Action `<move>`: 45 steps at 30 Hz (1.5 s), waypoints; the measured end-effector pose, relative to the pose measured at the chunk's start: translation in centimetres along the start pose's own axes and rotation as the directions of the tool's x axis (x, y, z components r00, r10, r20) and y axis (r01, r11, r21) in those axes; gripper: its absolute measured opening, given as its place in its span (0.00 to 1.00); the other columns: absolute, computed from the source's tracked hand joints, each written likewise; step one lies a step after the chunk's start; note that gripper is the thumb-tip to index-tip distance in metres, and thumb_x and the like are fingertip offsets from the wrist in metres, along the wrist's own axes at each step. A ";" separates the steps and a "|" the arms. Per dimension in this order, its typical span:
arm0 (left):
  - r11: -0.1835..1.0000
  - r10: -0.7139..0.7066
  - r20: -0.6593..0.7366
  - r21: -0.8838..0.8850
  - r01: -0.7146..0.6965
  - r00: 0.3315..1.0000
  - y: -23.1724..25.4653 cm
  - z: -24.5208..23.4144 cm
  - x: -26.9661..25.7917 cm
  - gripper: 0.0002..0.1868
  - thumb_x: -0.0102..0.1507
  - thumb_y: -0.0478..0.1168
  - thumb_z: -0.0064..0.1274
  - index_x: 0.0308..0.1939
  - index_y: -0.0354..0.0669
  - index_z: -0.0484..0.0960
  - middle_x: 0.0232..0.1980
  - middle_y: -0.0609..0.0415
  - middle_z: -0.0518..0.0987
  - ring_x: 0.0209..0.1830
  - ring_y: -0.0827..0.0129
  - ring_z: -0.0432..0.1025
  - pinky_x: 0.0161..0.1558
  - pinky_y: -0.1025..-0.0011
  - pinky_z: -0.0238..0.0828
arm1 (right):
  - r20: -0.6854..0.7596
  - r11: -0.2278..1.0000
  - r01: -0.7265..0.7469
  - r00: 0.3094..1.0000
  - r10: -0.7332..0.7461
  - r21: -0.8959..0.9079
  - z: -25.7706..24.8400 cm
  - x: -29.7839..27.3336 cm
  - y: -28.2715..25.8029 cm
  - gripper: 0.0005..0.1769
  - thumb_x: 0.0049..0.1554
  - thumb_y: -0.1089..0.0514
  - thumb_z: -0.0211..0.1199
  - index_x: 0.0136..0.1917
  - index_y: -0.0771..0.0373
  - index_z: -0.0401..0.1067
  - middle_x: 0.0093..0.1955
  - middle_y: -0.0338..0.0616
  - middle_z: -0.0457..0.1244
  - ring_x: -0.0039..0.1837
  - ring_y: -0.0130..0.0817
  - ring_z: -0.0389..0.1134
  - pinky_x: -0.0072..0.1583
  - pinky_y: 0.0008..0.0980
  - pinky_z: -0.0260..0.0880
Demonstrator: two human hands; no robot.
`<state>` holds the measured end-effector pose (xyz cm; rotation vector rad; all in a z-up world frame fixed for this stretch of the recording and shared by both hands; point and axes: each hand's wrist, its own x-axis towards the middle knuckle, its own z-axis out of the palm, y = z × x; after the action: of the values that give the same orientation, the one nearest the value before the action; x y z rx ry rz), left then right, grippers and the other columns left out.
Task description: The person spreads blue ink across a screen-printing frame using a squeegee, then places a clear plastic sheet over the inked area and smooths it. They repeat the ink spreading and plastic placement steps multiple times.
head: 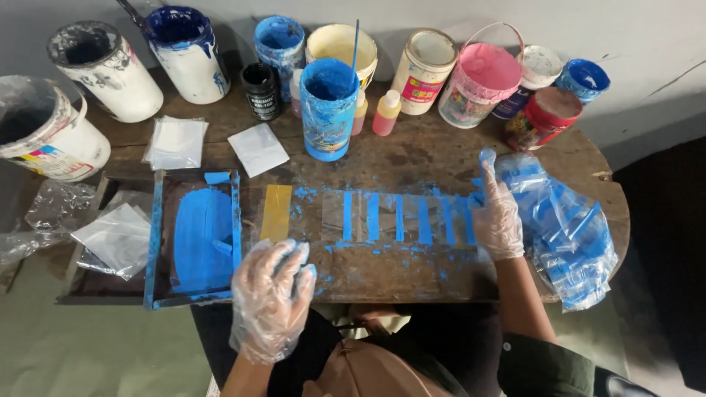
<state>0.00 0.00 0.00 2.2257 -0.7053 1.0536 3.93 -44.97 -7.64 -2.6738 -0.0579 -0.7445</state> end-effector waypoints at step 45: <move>0.990 -0.136 0.002 -0.031 0.136 0.991 -0.8 3.8 0.0 0.15 0.66 0.35 0.54 0.57 0.41 0.82 0.58 0.48 0.75 0.59 0.52 0.71 0.65 0.54 0.72 | 0.215 0.530 -0.732 0.652 0.727 0.429 -20.3 11.3 0.7 0.32 0.61 0.52 0.64 0.77 0.41 0.65 0.59 0.24 0.68 0.51 0.11 0.71 0.54 0.08 0.73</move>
<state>2.47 -2.06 -2.26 2.2130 -0.5572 0.9696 3.74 -53.46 13.96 -1.9154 0.7513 -0.3509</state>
